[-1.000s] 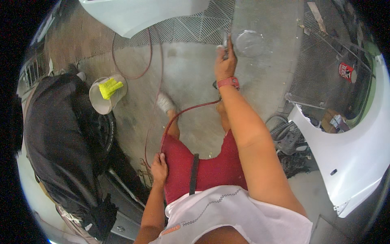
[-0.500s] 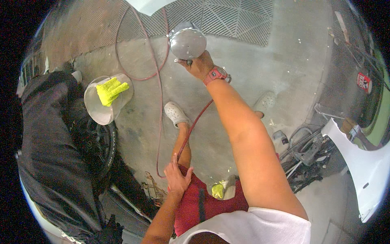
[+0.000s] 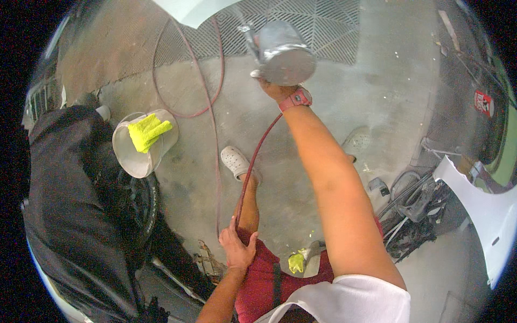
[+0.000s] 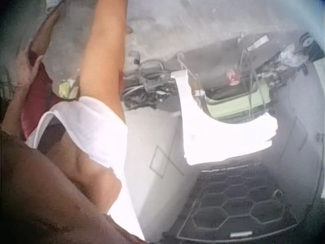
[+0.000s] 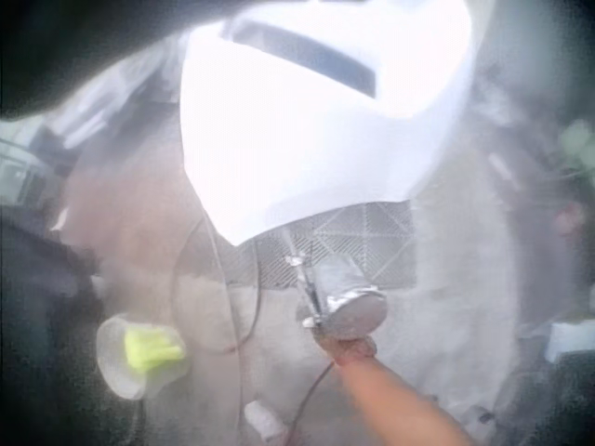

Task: The person uses a spray gun to apply white paint to several car body parts, including a front bumper and a fender, in a workshop. They move around the parts to cover different surfaces and angles.

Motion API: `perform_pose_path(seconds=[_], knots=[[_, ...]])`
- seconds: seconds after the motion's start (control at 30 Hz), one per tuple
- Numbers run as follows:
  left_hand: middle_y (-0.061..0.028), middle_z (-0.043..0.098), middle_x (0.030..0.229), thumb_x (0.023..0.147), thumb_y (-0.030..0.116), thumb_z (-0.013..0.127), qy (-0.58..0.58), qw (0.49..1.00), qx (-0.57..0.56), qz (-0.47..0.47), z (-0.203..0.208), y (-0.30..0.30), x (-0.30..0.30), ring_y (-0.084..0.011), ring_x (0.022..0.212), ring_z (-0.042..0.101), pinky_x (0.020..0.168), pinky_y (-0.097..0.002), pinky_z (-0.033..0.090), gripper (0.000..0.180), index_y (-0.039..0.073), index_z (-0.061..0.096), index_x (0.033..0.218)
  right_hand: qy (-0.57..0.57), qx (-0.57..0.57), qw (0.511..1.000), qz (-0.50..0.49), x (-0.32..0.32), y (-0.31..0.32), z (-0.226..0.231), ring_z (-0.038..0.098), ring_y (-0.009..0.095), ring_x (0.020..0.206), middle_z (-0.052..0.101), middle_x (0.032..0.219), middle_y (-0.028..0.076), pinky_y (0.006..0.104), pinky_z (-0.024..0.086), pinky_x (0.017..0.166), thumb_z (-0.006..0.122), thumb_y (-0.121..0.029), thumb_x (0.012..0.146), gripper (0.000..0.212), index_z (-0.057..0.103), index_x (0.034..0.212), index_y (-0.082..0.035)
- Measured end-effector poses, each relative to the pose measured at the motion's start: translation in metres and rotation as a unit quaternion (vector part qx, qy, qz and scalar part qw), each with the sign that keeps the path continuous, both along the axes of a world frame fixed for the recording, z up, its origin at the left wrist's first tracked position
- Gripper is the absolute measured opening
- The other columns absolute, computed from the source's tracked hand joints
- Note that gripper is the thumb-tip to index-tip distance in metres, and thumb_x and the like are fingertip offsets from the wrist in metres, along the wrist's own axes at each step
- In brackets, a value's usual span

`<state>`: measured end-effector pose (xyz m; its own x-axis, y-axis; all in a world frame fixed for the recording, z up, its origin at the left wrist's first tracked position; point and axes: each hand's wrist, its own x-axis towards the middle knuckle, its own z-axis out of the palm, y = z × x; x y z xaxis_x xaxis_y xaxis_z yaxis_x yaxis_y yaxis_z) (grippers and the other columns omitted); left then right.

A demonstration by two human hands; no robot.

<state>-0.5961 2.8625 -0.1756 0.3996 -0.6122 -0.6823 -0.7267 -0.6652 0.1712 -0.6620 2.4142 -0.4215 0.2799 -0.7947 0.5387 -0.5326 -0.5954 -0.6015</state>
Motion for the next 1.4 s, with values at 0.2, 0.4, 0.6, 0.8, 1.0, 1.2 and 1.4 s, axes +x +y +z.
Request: perform_pose_path(seconds=[0.2,0.4,0.6,0.8,1.0,1.2,1.4], knots=[[-0.0203,0.057,0.121,0.090,0.049,0.080,-0.011,0.999,-0.033,-0.031,0.002,-0.003,-0.003,-0.0399,0.121,0.054,0.121,-0.0603,0.029,0.098,0.003,0.034,0.163,-0.193,0.066,0.973,-0.110,-0.083,-0.024,0.026,0.066,0.021,0.101,0.068,0.129,0.013,0.0363,0.055,0.088,0.050,-0.047,0.112,0.064,0.050,0.161,-0.007],[-0.0196,0.056,0.118,0.091,0.048,0.080,-0.019,0.999,-0.019,-0.035,0.005,-0.003,0.000,-0.0396,0.119,0.053,0.119,-0.0590,0.029,0.099,0.002,0.032,0.164,-0.308,0.139,0.898,-0.281,-0.122,-0.049,0.052,0.068,0.023,0.086,0.072,0.108,0.017,0.0379,0.057,0.082,0.047,-0.029,0.113,0.056,0.046,0.162,-0.003],[-0.0193,0.056,0.118,0.091,0.049,0.079,-0.017,0.999,-0.008,-0.027,0.004,0.000,0.013,-0.0387,0.119,0.053,0.118,-0.0581,0.030,0.100,0.001,0.031,0.164,-0.312,0.184,0.900,-0.241,-0.068,-0.041,0.039,0.068,0.023,0.086,0.072,0.106,0.016,0.0386,0.056,0.085,0.047,-0.032,0.113,0.056,0.047,0.162,-0.006],[-0.0192,0.056,0.118,0.094,0.052,0.075,-0.013,1.000,0.016,0.007,0.004,0.009,0.032,-0.0381,0.119,0.053,0.119,-0.0580,0.030,0.096,0.000,0.032,0.164,-0.023,-0.046,0.996,-0.079,0.032,-0.002,0.015,0.073,0.022,0.094,0.070,0.133,0.016,0.0382,0.059,0.088,0.050,-0.034,0.112,0.053,0.052,0.159,-0.010],[-0.0199,0.057,0.120,0.096,0.053,0.071,-0.025,0.998,-0.010,0.054,0.004,0.024,0.061,-0.0383,0.119,0.052,0.117,-0.0578,0.031,0.092,-0.001,0.036,0.162,-0.164,0.273,0.948,0.018,0.124,0.056,0.038,0.071,0.037,0.114,0.067,0.140,0.023,0.0453,0.054,0.100,0.053,-0.041,0.112,0.059,0.047,0.163,-0.012],[-0.0226,0.056,0.123,0.098,0.050,0.070,-0.054,0.991,-0.035,0.115,0.006,0.041,0.093,-0.0405,0.121,0.052,0.114,-0.0567,0.032,0.091,-0.001,0.033,0.164,-0.246,0.379,0.871,-0.193,0.195,0.081,0.092,0.072,0.025,0.080,0.073,0.107,0.020,0.0385,0.059,0.077,0.049,-0.040,0.115,0.060,0.044,0.163,-0.005],[-0.0219,0.056,0.125,0.097,0.049,0.070,-0.039,0.986,-0.040,0.154,0.003,0.047,0.115,-0.0402,0.120,0.052,0.112,-0.0561,0.034,0.092,-0.001,0.031,0.165,-0.310,0.422,0.828,-0.201,0.251,0.078,0.147,0.062,0.015,0.058,0.064,0.083,0.006,0.0275,0.044,0.044,0.045,-0.060,0.112,0.058,0.057,0.118,-0.003]])
